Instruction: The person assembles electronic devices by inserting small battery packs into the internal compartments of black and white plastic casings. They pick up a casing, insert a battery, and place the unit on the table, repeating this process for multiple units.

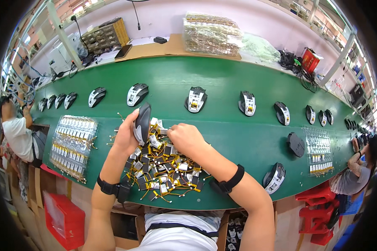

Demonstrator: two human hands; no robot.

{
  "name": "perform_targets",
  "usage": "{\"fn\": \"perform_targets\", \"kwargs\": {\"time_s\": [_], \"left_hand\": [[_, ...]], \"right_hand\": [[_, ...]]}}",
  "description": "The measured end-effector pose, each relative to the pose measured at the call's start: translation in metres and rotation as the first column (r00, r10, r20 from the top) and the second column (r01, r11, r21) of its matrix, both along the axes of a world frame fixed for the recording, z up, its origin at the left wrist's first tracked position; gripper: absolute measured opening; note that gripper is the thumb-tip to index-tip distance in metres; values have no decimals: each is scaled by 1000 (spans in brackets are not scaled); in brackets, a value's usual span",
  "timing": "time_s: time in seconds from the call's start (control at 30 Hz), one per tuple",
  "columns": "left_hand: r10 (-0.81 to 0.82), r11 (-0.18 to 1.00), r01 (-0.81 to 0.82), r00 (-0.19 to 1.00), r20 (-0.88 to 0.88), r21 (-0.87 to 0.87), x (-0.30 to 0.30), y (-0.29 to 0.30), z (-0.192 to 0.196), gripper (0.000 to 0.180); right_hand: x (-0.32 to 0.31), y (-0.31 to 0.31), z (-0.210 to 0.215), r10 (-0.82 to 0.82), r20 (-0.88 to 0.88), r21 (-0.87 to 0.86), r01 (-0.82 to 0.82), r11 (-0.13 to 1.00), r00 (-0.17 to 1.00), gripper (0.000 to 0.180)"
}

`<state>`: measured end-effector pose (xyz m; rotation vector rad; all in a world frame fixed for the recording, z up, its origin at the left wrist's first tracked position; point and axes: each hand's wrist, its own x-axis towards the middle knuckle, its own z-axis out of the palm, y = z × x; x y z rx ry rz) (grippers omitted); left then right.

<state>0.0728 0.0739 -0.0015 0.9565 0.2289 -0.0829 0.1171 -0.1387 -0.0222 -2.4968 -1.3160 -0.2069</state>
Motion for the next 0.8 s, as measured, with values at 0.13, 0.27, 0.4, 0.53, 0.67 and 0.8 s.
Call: {"fn": "perform_targets", "kwargs": {"time_s": [0.13, 0.27, 0.4, 0.53, 0.67, 0.8], "left_hand": [[-22, 999, 25, 998, 53, -46, -10, 6, -9, 28], [-10, 1000, 11, 993, 119, -9, -17, 1, -14, 28], [-18, 999, 11, 988, 156, 47, -21, -5, -5, 31], [18, 999, -12, 991, 131, -46, -20, 2, -11, 31], [75, 969, -65, 997, 35, -238, -22, -6, -12, 29], [69, 967, -47, 995, 78, -251, -22, -7, -24, 27]], "right_hand": [[4, -8, 5, 9, -56, 179, 1, 984, 998, 11], [-11, -3, 11, -68, -277, 344, 165, 924, 959, 15], [-11, 19, 1, -74, -538, 551, 416, 723, 840, 19], [-16, 27, 7, 167, -783, 591, 633, 500, 599, 20], [-31, 17, 12, 406, -828, 550, 708, 443, 388, 16], [-49, 11, 21, 458, -816, 565, 652, 506, 353, 15]]}}
